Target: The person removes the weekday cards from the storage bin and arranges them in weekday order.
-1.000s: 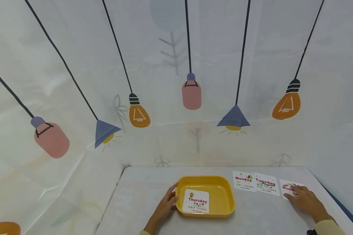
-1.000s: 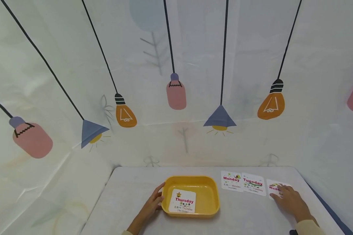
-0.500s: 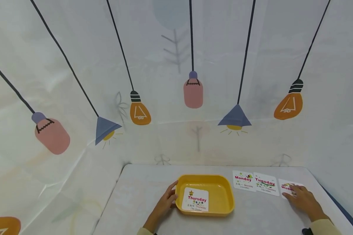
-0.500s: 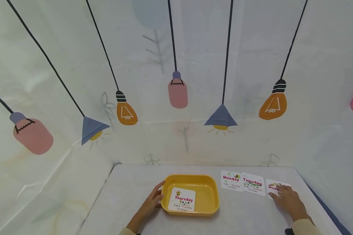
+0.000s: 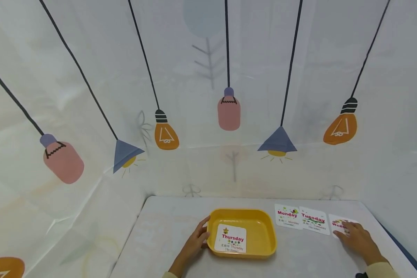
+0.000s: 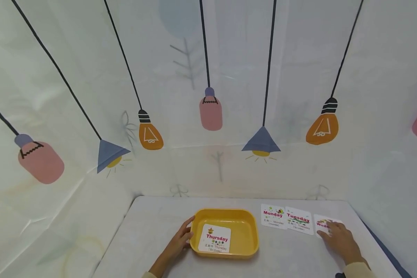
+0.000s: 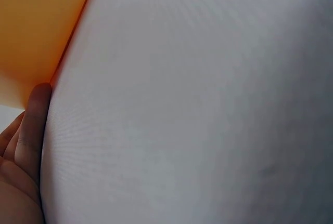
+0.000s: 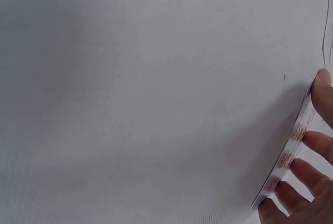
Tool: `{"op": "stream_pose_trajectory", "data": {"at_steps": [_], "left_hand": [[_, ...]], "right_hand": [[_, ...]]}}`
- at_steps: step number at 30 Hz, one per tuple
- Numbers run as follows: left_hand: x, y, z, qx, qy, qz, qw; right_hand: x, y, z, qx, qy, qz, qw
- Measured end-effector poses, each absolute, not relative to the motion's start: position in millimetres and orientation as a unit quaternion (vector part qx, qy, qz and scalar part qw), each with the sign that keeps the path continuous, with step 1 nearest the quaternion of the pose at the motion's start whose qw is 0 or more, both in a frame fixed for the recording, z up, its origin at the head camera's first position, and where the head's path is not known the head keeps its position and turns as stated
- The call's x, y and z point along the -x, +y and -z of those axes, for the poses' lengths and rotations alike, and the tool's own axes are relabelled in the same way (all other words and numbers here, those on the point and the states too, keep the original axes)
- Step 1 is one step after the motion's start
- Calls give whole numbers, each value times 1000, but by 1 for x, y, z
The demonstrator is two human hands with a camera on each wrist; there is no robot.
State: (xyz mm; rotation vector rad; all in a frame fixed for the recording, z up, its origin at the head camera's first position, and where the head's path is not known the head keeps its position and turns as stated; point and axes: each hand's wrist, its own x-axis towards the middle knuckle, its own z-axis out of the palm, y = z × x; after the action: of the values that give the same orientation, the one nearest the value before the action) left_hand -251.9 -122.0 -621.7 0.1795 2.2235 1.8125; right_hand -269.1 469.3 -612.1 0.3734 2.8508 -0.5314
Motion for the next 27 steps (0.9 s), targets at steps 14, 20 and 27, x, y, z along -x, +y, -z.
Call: {"op": "stream_pose_trajectory", "data": {"at_steps": [14,20,27], "left_hand": [[253,-123,621,-59,760,-633,134],[251,-125,623,-52,761,-633,134],[252,-123,623,-72,759,-634,131]], "right_hand": [[271,447,589,-165,956,242,1],[275,429,575,-102,958,263,-55],[270,391,559,-32,956,268,-118]]}}
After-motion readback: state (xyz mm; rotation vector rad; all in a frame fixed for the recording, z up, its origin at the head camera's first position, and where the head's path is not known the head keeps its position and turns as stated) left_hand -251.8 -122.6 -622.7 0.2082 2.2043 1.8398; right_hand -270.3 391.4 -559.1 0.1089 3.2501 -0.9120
